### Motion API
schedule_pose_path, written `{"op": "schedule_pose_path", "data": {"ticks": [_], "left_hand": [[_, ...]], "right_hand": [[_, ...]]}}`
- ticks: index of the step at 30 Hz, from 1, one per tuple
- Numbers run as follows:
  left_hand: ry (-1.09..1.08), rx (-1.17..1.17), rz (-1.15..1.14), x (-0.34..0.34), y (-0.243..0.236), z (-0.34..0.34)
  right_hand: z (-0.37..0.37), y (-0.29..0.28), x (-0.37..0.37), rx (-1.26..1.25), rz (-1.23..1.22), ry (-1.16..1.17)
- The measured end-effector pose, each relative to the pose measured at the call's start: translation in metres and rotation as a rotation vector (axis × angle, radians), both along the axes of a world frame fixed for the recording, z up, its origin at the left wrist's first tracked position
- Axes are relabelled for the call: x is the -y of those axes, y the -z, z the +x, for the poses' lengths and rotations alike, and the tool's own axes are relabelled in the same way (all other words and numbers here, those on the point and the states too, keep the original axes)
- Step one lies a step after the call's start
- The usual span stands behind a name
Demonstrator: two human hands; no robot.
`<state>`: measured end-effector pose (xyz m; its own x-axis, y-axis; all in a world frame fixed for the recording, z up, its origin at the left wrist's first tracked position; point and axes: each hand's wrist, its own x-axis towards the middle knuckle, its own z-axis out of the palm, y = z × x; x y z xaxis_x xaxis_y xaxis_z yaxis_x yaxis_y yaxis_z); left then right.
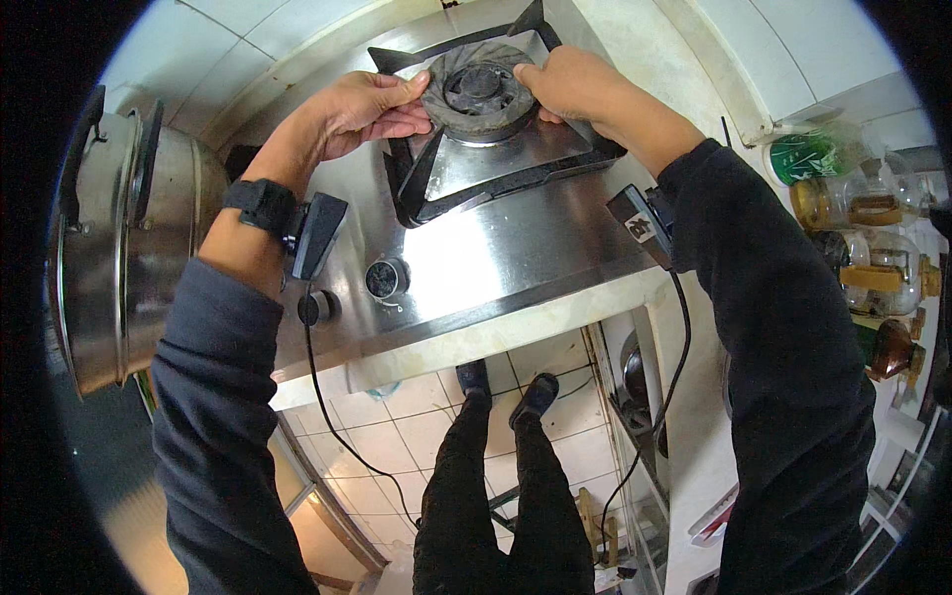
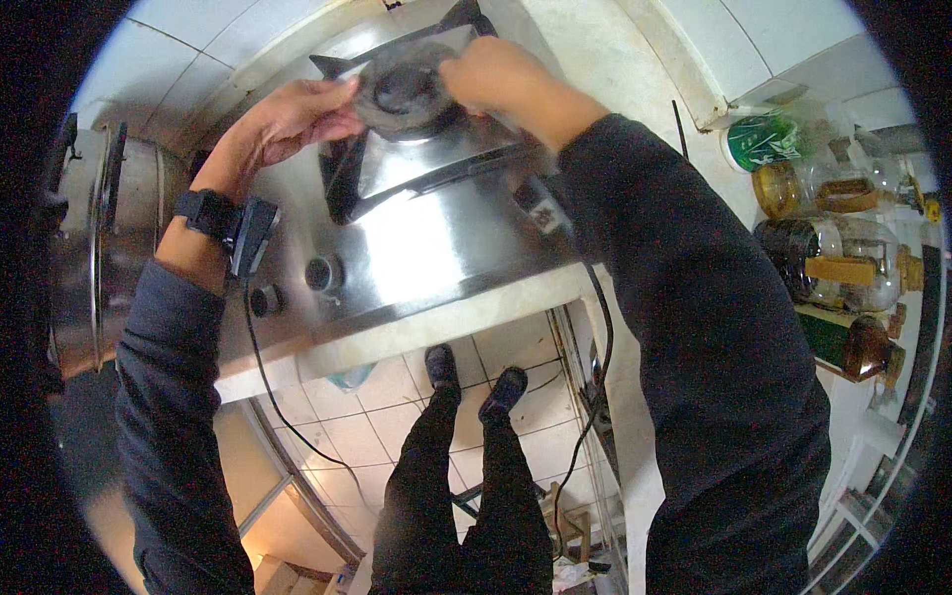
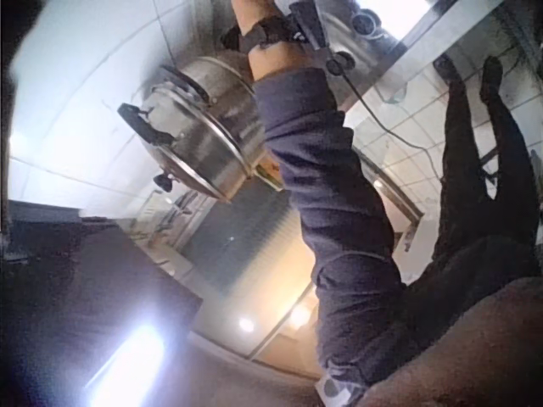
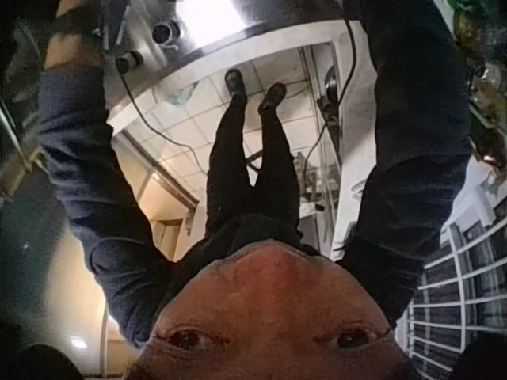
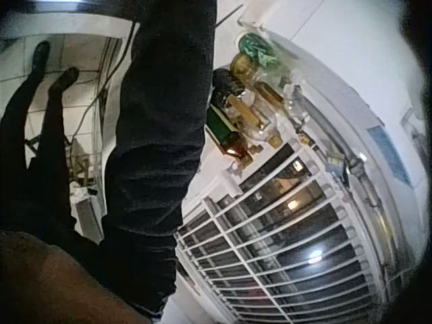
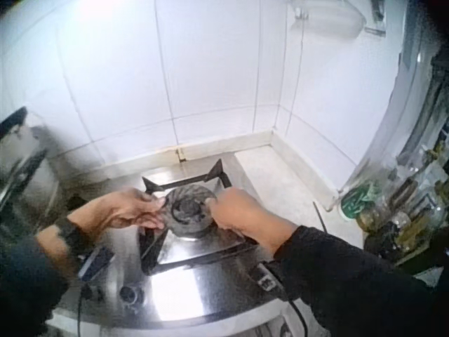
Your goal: The person removes the burner grate and cap from a gas stove, inspects the components, and reassembles them. They handle the metal grate and burner cap by hand, placing them back onto the stove burner.
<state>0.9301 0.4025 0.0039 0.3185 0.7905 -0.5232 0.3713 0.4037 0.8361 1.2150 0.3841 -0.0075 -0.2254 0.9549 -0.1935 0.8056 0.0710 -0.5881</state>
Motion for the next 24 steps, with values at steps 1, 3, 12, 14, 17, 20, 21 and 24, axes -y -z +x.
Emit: {"op": "schedule_pose_path", "data": {"ticks": [1,3,12,14,17,20,21,24], "left_hand": [[0.003,-0.004,0.003,0.0,0.0,0.0],[0.008,-0.014,0.0,0.0,-0.001,0.002],[0.324,-0.559,0.287,0.001,-0.029,0.023],[0.379,-0.609,0.354,0.0,-0.031,0.027],[0.402,-0.611,0.374,0.0,-0.028,0.032],[0.358,-0.642,0.37,0.003,-0.029,0.033],[0.346,-0.654,0.373,0.005,-0.029,0.033],[0.344,-0.722,0.39,0.004,-0.027,0.036]], "right_hand": [[0.0,-0.002,0.0,-0.007,0.001,-0.008],[0.002,-0.01,0.0,0.0,-0.039,-0.017],[-0.009,-0.02,0.016,0.413,0.382,0.049],[-0.008,-0.023,0.017,0.325,0.329,0.088],[-0.003,-0.031,0.02,0.173,0.2,0.123],[-0.001,-0.033,0.023,0.176,0.297,0.1],[0.001,-0.033,0.022,0.172,0.285,0.044],[0.006,-0.032,0.015,0.16,0.278,0.047]]}}
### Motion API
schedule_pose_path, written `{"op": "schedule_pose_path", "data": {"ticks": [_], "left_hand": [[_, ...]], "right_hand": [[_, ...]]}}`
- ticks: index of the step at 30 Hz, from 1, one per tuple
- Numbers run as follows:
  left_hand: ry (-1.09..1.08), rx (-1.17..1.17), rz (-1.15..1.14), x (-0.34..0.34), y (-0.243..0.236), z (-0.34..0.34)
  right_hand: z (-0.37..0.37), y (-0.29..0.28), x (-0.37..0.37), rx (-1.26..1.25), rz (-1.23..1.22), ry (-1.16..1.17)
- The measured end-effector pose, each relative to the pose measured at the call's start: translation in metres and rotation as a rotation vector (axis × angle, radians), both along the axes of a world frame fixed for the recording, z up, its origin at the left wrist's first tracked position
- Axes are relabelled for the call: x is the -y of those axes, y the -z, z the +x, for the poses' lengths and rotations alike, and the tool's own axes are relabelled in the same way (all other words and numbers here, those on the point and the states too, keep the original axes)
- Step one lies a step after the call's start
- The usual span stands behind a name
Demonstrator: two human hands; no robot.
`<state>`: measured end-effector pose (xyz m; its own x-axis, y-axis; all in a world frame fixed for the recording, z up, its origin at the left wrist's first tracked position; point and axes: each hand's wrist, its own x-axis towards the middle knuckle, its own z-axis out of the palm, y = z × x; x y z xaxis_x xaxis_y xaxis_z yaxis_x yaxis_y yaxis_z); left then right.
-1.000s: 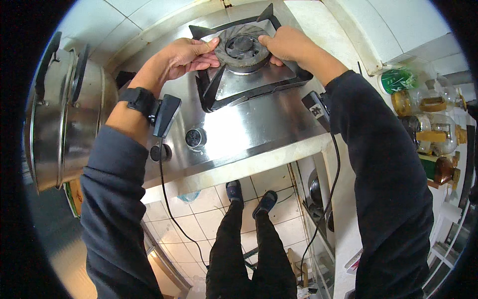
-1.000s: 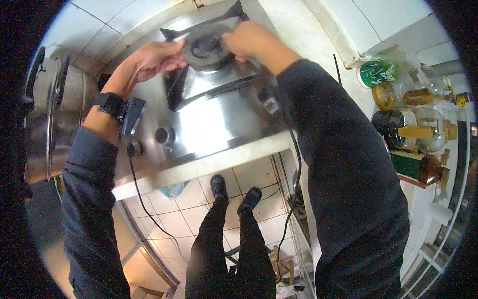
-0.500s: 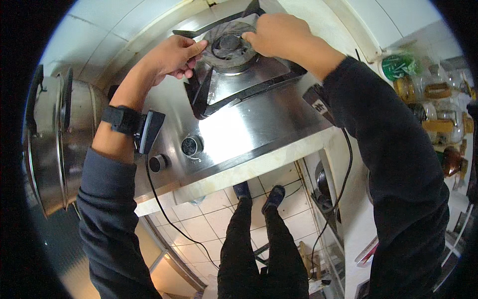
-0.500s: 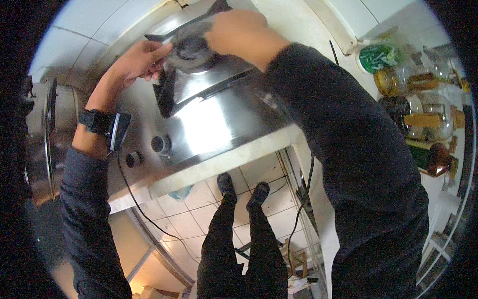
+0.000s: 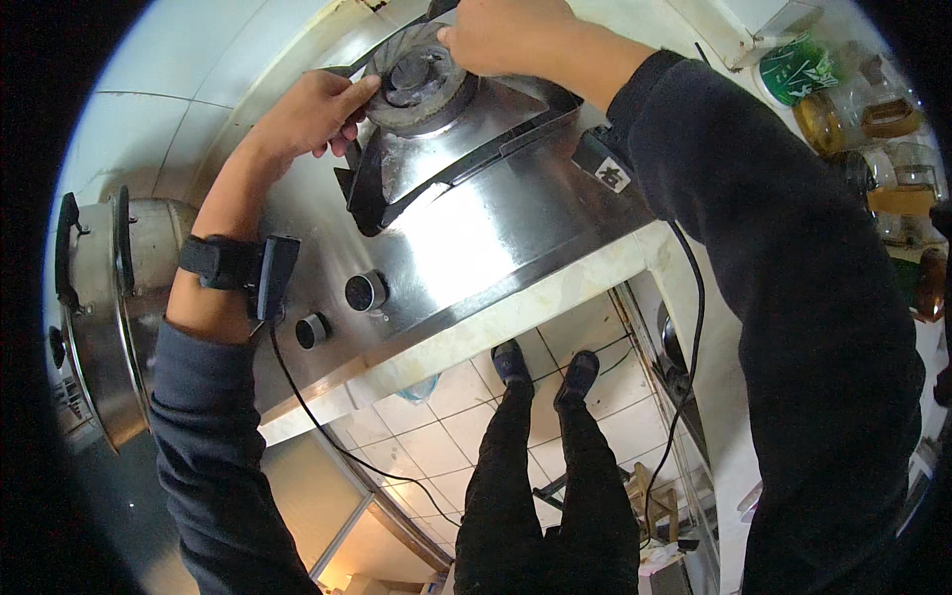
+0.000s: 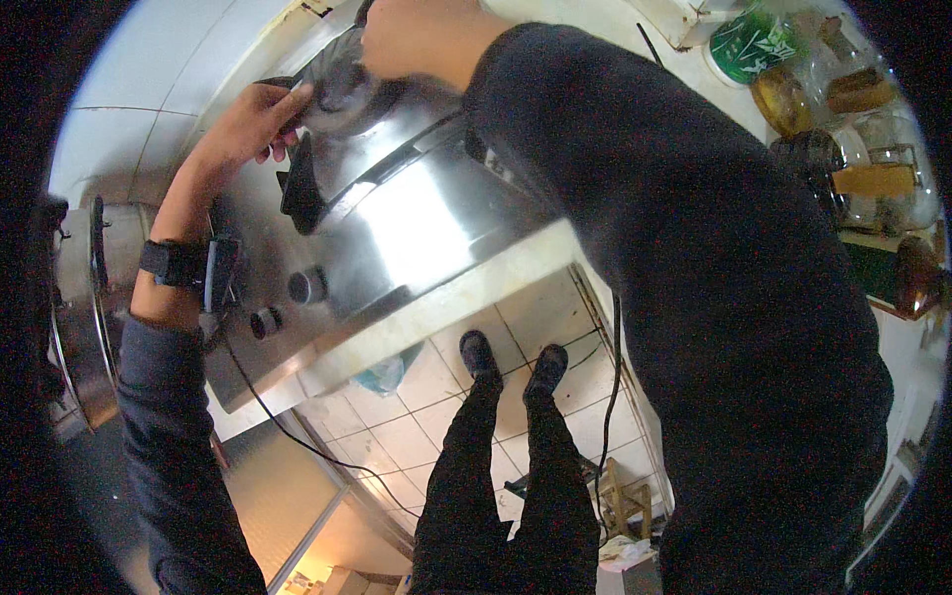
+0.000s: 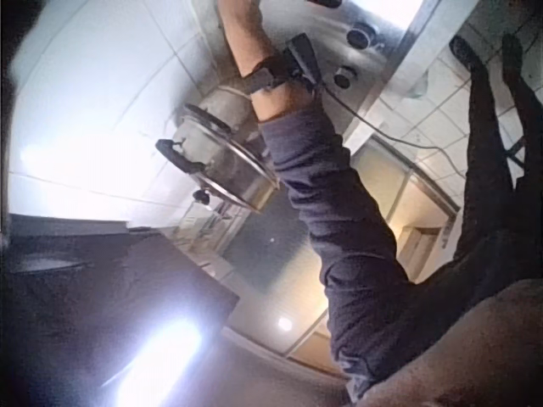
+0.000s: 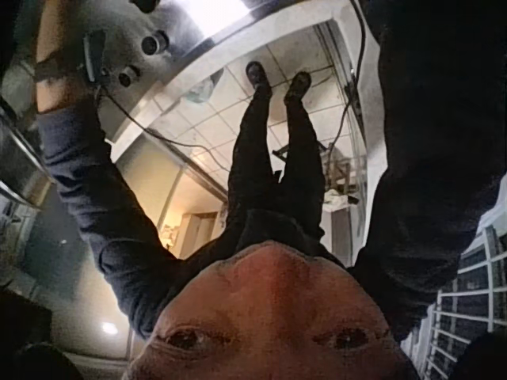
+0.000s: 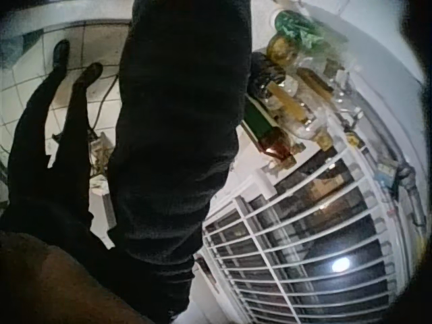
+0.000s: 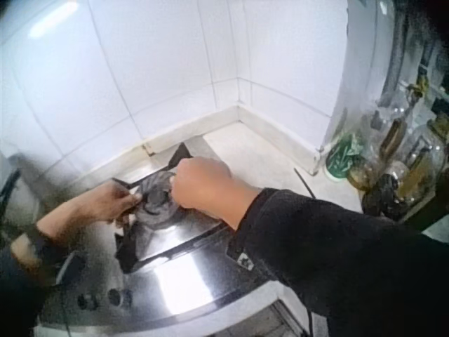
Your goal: The person removes the burner grate and cap from a gas stove, inspects the components, and reassembles them. They handle the metal grate and burner cap by hand, placing them back onto the stove burner.
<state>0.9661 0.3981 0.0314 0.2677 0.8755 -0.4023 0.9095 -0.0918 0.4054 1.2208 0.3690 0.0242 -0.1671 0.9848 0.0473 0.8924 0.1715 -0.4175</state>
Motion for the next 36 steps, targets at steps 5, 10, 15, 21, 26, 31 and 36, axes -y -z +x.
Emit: {"op": "schedule_pose_path", "data": {"ticks": [5,10,15,21,26,31,36], "left_hand": [[0.07,-0.074,0.107,-0.004,0.003,0.004],[0.013,-0.045,0.071,-0.001,-0.002,0.001],[-0.013,-0.055,0.05,0.004,-0.004,0.002],[0.017,-0.078,0.058,0.002,-0.003,-0.001],[0.036,-0.071,0.094,0.005,0.001,0.003],[0.072,-0.122,0.212,0.014,0.005,0.009],[0.12,-0.167,0.338,0.012,0.011,0.008]], "right_hand": [[0.003,0.005,-0.006,0.053,-0.016,-0.088],[0.002,-0.003,0.001,-0.013,-0.087,0.024],[0.0,-0.006,0.006,-0.008,-0.081,0.088],[-0.001,0.004,-0.029,0.456,-0.031,-0.271],[-0.001,0.015,-0.044,0.471,0.015,-0.251],[0.006,0.015,-0.047,0.542,0.038,-0.321],[-0.006,0.012,-0.057,0.572,0.068,-0.426]]}}
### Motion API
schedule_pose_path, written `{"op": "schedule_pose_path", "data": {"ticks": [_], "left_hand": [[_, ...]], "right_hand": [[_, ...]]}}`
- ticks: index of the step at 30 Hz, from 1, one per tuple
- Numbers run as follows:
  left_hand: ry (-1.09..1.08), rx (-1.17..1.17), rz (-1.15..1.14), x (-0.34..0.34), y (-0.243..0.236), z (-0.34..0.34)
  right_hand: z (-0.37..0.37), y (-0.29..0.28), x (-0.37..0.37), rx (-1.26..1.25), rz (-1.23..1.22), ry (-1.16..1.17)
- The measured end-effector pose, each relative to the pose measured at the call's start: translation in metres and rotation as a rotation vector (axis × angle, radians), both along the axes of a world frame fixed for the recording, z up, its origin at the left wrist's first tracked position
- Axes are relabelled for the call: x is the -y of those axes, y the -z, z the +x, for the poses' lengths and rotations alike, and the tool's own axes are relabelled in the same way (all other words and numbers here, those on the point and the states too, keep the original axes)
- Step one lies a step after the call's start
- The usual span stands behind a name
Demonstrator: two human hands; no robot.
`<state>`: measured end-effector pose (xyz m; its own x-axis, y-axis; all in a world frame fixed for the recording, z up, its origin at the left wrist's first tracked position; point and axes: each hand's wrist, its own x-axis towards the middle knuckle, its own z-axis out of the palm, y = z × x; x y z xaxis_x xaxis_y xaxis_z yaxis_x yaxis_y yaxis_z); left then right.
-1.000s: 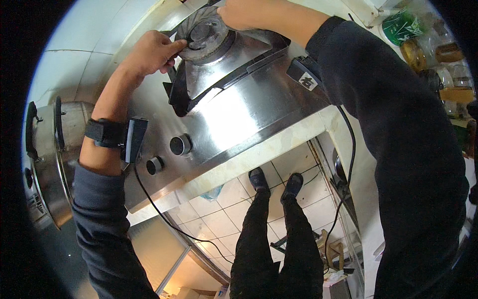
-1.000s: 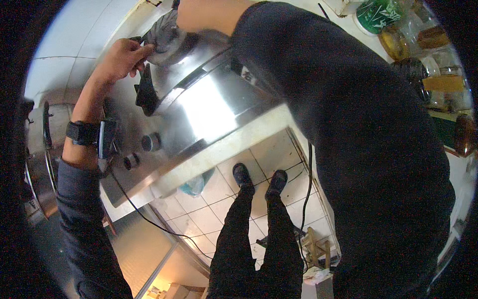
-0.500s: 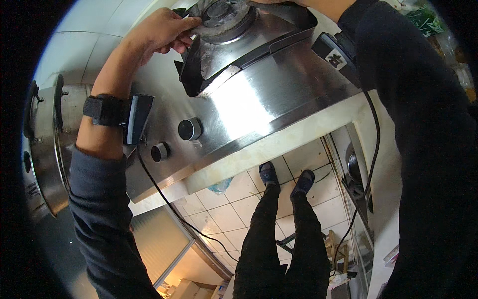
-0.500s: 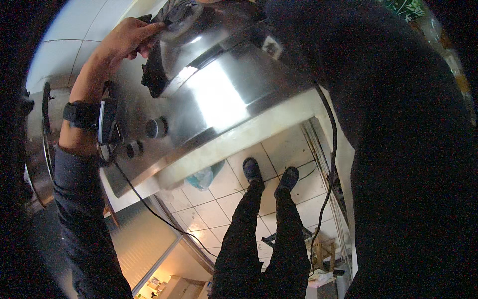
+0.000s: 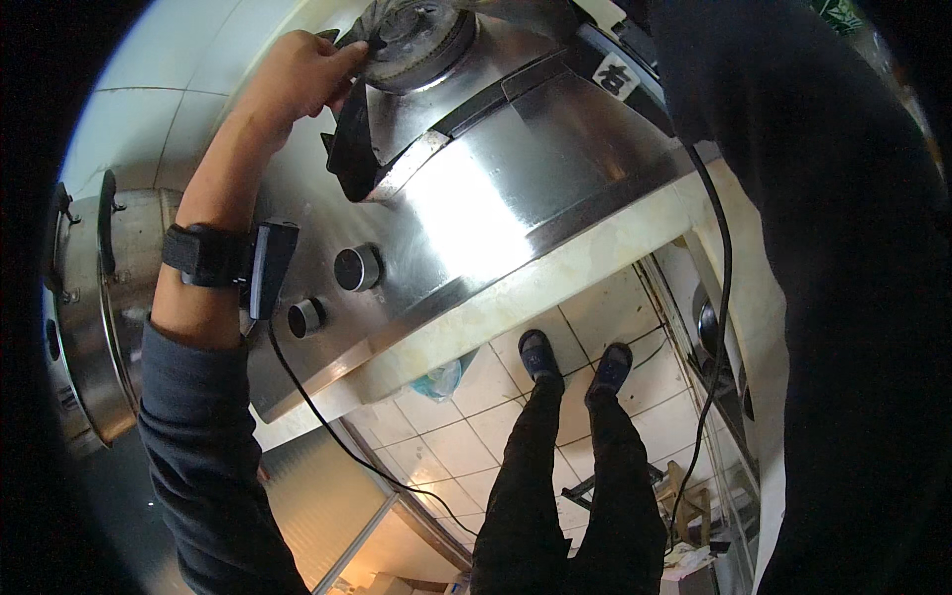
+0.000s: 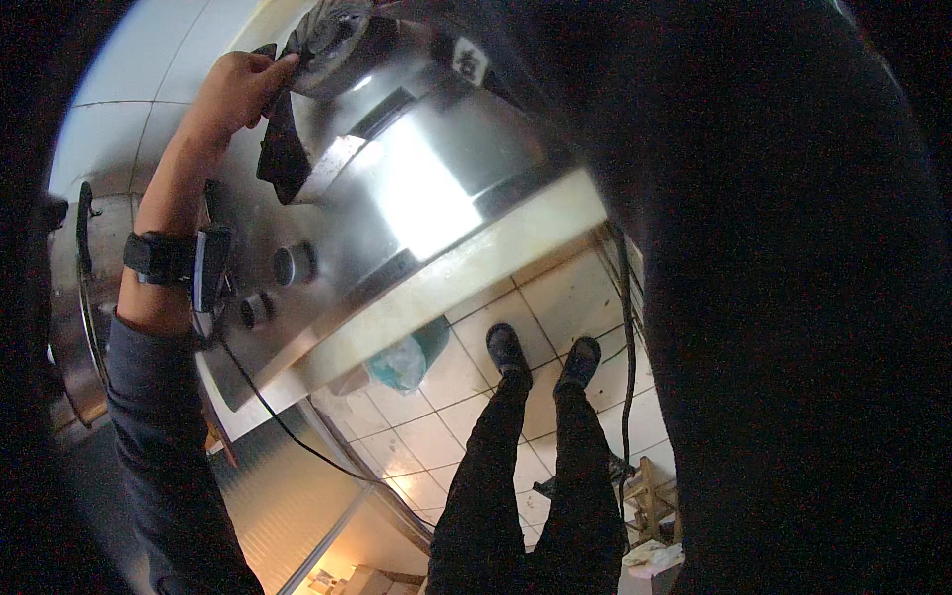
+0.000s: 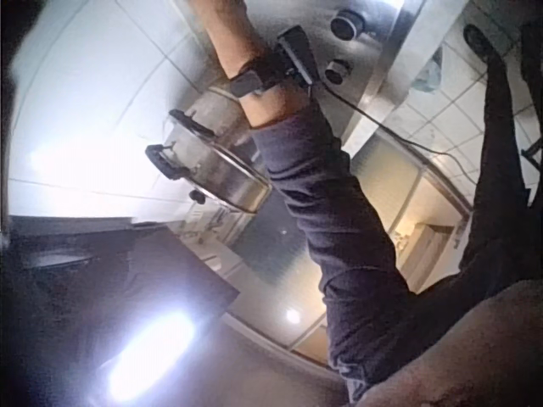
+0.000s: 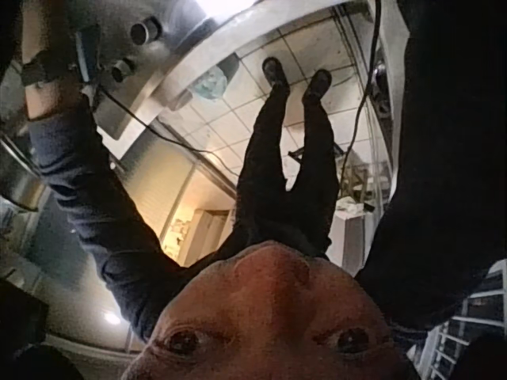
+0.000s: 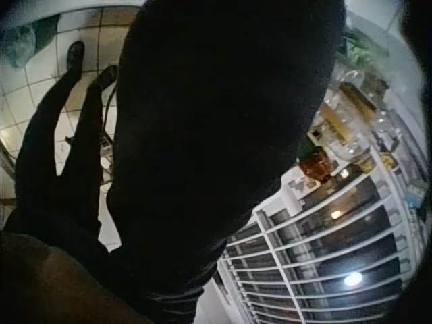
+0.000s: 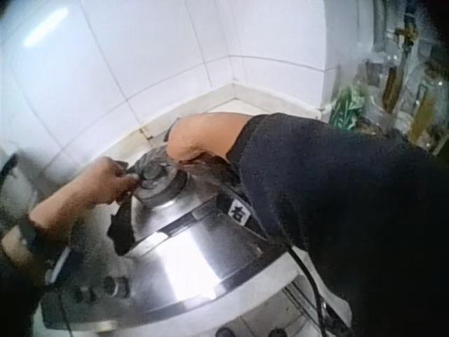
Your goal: The person removes the burner grate and cap from a gas stove, inspects the components, and reassembles them. They handle the metal grate and burner cap by hand, placing them back onto the stove burner.
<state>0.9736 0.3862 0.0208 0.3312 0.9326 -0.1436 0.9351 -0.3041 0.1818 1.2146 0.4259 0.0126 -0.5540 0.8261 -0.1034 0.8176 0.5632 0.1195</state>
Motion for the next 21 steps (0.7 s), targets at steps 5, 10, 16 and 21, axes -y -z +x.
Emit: {"op": "schedule_pose_path", "data": {"ticks": [5,10,16,21], "left_hand": [[-0.036,0.086,-0.062,-0.001,-0.001,0.002],[-0.087,0.031,-0.022,-0.001,0.005,0.0],[0.192,-0.071,0.091,-0.029,0.015,-0.013],[0.034,-0.014,-0.015,-0.027,0.017,-0.015]], "right_hand": [[0.008,-0.023,0.02,-0.082,-0.201,0.119],[0.009,-0.007,0.037,-0.322,-0.056,0.25],[0.013,-0.019,0.026,-0.285,-0.114,0.222],[0.013,-0.007,0.01,-0.196,0.044,0.005]]}}
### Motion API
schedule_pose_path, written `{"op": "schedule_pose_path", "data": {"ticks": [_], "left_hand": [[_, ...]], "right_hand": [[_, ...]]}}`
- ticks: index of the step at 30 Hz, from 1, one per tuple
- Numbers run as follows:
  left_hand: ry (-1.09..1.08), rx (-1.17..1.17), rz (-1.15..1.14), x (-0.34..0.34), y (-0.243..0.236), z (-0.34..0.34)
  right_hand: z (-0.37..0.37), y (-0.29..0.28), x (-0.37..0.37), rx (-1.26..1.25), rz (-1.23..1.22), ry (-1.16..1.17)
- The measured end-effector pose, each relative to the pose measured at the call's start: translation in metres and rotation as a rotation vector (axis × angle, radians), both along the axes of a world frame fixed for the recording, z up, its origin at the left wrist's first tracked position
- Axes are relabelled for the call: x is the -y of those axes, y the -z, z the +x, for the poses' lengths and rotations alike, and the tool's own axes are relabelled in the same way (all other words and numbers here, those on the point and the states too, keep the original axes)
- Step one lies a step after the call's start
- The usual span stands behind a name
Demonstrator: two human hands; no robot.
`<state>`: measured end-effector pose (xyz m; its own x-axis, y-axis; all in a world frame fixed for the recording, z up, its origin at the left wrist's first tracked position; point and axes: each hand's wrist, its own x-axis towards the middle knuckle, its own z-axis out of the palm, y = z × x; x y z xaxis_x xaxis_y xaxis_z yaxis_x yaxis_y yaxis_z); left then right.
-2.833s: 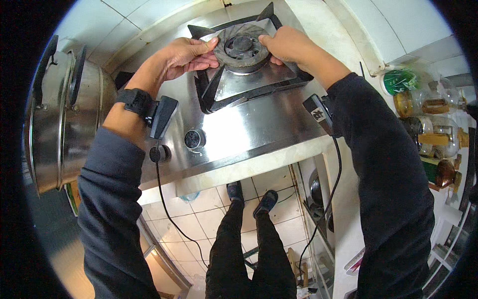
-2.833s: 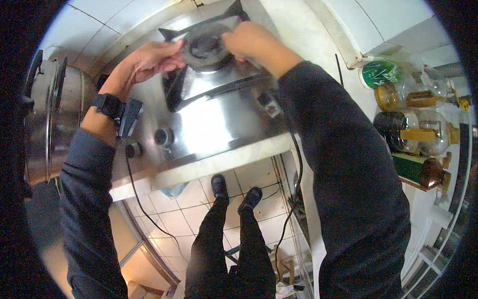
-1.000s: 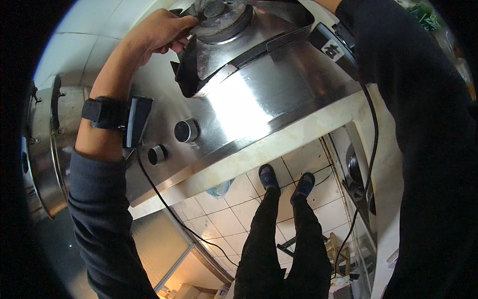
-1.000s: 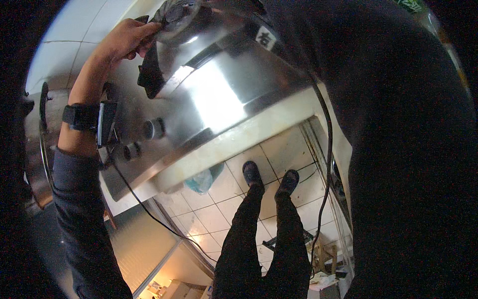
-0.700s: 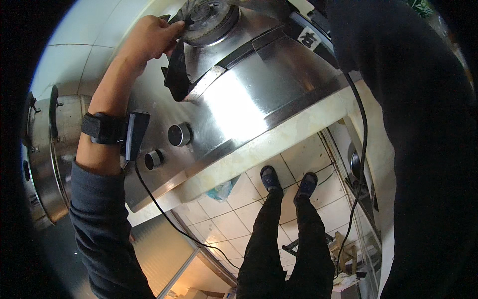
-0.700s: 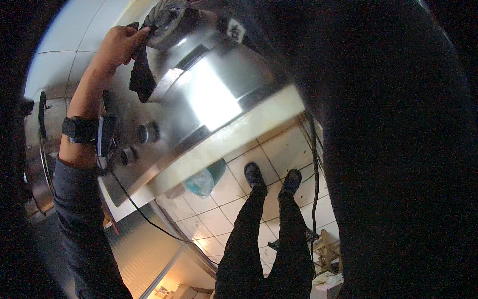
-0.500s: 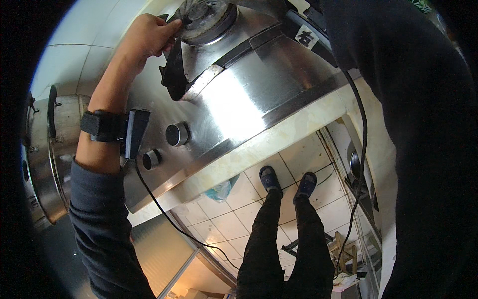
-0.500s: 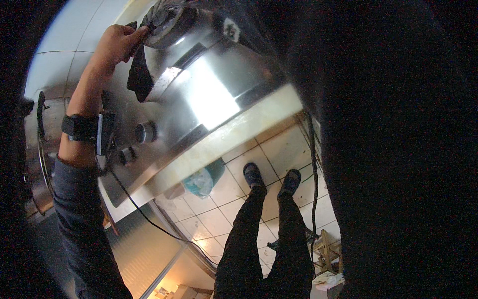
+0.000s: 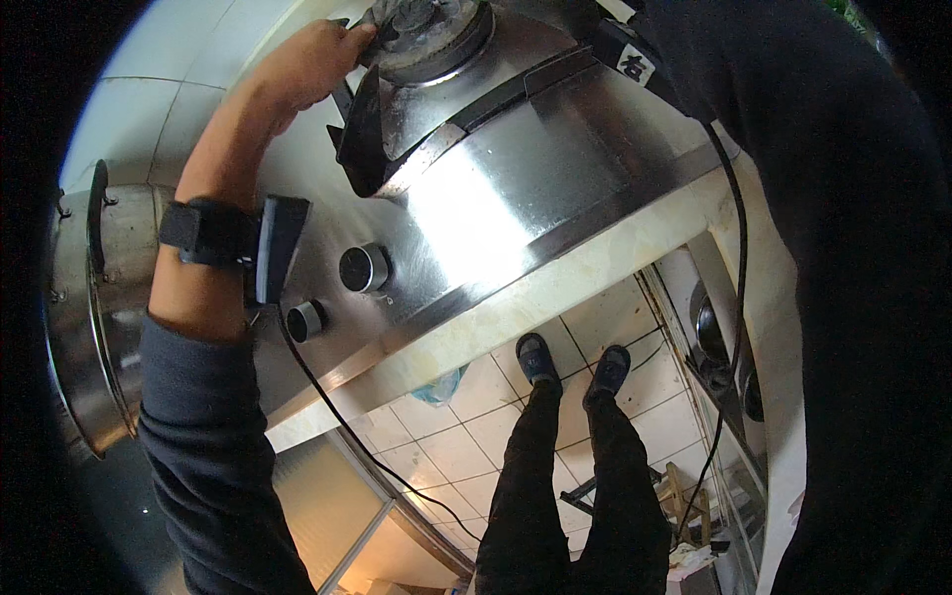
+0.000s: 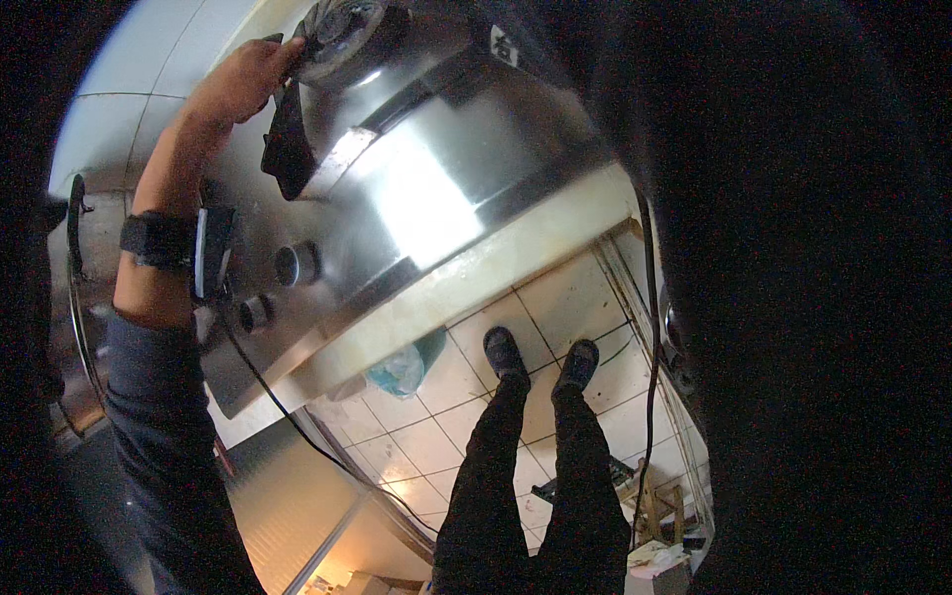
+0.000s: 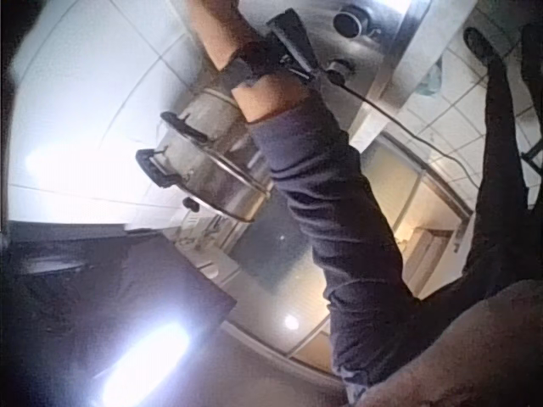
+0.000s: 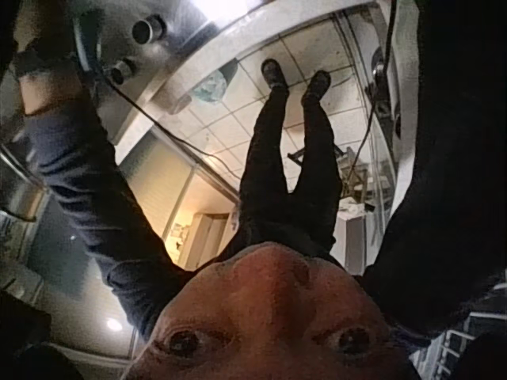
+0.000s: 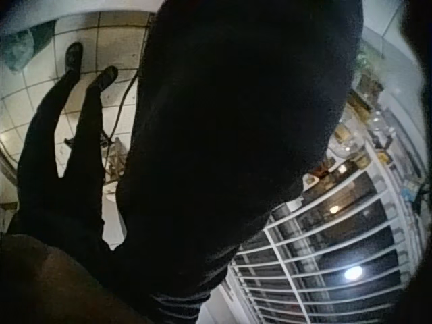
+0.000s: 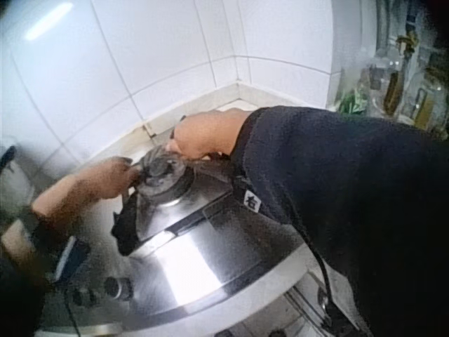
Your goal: The person removes the burner grate and cap from a gas stove, inspects the components, and reassembles them. They handle the metal grate and burner cap by hand, placing them back onto the stove burner.
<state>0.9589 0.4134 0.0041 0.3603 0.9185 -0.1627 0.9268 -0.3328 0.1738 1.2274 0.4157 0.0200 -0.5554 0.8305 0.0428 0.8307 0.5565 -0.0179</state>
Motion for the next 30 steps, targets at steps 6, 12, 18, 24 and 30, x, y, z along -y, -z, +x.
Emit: {"op": "schedule_pose_path", "data": {"ticks": [6,12,18,24,30], "left_hand": [[0.151,0.009,0.241,-0.014,0.016,0.002],[0.153,-0.131,0.366,-0.04,0.028,-0.01],[0.111,-0.147,0.14,0.002,-0.002,0.017],[-0.219,0.05,-0.298,0.04,-0.026,0.03],[-0.214,0.149,-0.175,0.043,-0.01,0.027]], "right_hand": [[0.0,0.02,-0.02,-0.076,0.004,0.031],[0.01,-0.008,0.005,0.205,-0.165,-0.133],[0.002,-0.02,0.023,-0.002,-0.12,0.13],[-0.005,-0.015,0.02,-0.067,-0.052,0.23],[-0.008,0.001,0.003,-0.007,0.096,-0.001]]}}
